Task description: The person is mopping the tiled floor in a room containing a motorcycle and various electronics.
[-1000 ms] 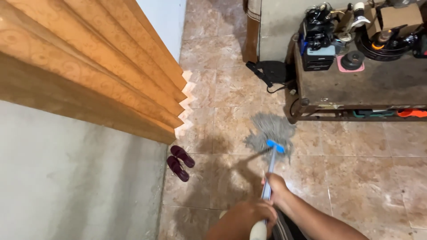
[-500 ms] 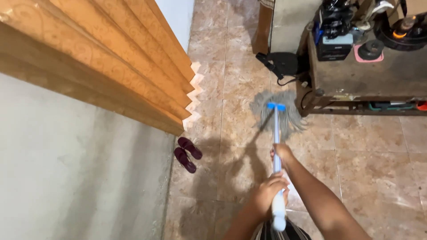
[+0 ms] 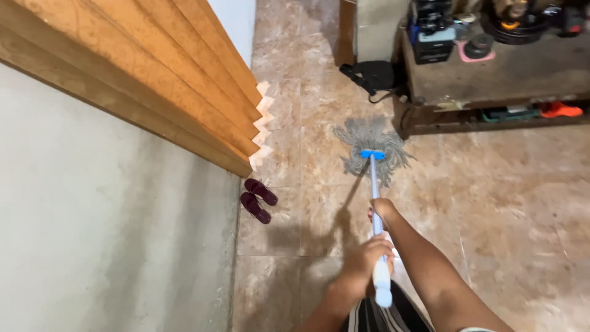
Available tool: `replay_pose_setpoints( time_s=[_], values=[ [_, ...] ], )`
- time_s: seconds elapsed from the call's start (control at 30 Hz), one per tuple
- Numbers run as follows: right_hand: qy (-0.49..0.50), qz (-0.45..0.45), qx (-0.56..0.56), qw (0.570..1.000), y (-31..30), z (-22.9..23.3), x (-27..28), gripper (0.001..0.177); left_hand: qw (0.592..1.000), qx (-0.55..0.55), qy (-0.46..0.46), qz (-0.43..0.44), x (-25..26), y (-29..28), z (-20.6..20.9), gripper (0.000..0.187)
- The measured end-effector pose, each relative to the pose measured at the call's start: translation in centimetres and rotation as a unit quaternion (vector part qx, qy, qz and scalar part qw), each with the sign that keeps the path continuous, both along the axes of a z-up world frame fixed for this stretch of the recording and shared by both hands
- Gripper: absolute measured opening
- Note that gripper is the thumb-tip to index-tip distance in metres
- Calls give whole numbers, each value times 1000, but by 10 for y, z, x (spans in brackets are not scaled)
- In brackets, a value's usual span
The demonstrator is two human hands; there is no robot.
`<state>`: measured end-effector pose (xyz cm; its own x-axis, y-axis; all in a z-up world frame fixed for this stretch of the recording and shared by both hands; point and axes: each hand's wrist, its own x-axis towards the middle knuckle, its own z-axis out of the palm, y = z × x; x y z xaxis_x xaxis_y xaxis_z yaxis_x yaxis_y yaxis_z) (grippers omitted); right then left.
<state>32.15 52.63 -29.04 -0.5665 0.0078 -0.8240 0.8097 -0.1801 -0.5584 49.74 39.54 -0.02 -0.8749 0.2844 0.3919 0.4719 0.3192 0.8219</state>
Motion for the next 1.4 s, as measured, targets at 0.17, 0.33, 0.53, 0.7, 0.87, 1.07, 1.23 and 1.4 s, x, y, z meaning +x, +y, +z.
replay_pose_setpoints(
  time_s=[0.17, 0.33, 0.53, 0.7, 0.87, 1.07, 1.23, 1.4],
  values=[
    [-19, -17, -5, 1000, -2, 11, 54, 25, 997, 8, -54, -59, 44, -7, 56, 5],
    [-13, -86, -13, 996, 3, -9, 122, 21, 993, 61, -62, -83, 94, -15, 81, 8],
    [-7, -182, -25, 983, 15, 35, 204, 19, 976, 38, -123, -173, 124, -25, 116, 6],
    [-50, -263, -49, 962, 44, 38, 233, 17, 960, 28, -115, -255, 120, -11, 115, 8],
    [-70, -260, -71, 960, 88, 36, 205, 11, 948, -46, -221, -226, 105, 36, 95, 17],
    [-38, -213, -45, 975, 165, 21, 108, 14, 969, -74, -106, -209, 40, 116, 20, 16],
    [1, -185, -52, 981, 235, -38, 15, 17, 969, -46, -142, -196, -30, 183, -12, 25],
    [55, -173, -29, 983, 293, -39, -45, 17, 990, -11, -66, -120, -71, 247, -16, 19]
  ],
)
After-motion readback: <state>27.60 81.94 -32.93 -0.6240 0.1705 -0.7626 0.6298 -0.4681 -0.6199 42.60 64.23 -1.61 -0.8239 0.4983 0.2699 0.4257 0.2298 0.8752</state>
